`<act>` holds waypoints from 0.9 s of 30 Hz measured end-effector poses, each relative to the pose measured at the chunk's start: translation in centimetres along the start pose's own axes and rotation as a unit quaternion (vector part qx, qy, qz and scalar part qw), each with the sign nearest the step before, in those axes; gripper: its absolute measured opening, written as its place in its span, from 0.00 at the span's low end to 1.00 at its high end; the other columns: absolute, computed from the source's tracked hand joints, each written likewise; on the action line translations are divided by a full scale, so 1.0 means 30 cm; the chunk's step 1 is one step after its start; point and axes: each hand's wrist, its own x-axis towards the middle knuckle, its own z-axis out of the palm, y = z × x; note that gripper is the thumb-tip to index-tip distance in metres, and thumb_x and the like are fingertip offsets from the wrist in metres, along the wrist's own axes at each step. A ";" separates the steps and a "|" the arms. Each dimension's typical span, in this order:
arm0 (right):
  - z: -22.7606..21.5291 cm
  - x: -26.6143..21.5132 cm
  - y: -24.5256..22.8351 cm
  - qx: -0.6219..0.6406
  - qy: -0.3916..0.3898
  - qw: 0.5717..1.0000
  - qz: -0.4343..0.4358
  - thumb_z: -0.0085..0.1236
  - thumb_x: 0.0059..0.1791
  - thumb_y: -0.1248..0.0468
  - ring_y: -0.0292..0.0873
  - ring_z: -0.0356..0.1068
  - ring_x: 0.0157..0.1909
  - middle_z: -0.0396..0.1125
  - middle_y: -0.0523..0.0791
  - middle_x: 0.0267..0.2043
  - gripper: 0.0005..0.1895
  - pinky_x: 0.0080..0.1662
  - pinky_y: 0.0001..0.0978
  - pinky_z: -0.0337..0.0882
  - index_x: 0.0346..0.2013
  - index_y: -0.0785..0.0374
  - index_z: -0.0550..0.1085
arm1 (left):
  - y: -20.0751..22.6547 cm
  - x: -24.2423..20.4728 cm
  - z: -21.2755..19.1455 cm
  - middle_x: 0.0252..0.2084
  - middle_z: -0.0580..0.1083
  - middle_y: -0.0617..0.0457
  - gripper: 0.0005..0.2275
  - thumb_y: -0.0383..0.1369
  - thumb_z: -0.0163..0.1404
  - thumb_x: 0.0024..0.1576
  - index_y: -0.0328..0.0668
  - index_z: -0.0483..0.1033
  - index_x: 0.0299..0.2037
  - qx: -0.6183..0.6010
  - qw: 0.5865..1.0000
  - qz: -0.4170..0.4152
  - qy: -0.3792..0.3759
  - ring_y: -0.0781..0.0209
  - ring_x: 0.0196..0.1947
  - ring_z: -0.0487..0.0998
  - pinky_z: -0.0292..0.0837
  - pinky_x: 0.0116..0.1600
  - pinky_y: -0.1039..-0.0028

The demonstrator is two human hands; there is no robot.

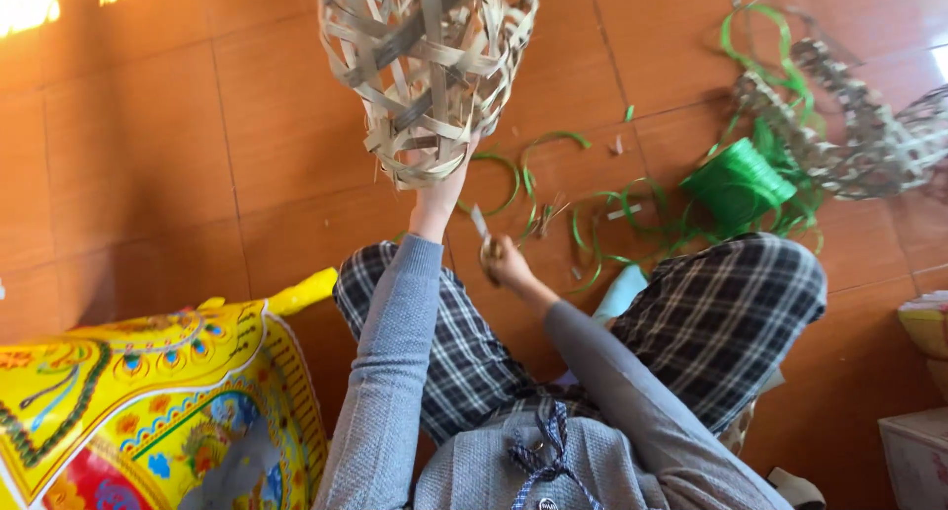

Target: The person sits on the floor assembling woven bamboo horse figurines. They trim bamboo strips with scissors, insert and weave the strips into the lattice body of a horse figure, and tie green ribbon around parts of the figure.

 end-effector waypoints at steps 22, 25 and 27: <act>-0.460 0.306 0.298 -0.059 0.389 0.914 0.099 0.55 0.42 0.69 0.60 0.73 0.42 0.71 0.58 0.35 0.14 0.43 0.49 0.74 0.42 0.61 0.75 | 0.255 0.139 0.039 0.61 0.64 0.50 0.36 0.51 0.59 0.49 0.43 0.57 0.62 -0.051 0.992 -0.105 -0.043 0.53 0.63 0.65 0.56 0.65 0.63; -0.417 0.234 -0.063 0.196 0.252 0.947 0.026 0.59 0.43 0.68 0.48 0.75 0.33 0.73 0.55 0.34 0.16 0.38 0.37 0.77 0.45 0.64 0.77 | 0.299 0.165 0.077 0.60 0.65 0.53 0.34 0.51 0.58 0.49 0.47 0.57 0.62 -0.055 0.992 -0.101 -0.057 0.55 0.61 0.66 0.59 0.63 0.64; -0.415 0.141 -0.316 0.340 0.142 0.929 -0.044 0.49 0.53 0.64 0.43 0.74 0.35 0.72 0.52 0.36 0.12 0.40 0.34 0.78 0.47 0.68 0.73 | 0.290 0.157 0.125 0.59 0.65 0.55 0.33 0.51 0.57 0.49 0.50 0.57 0.61 -0.052 0.991 -0.102 -0.065 0.56 0.60 0.67 0.61 0.62 0.65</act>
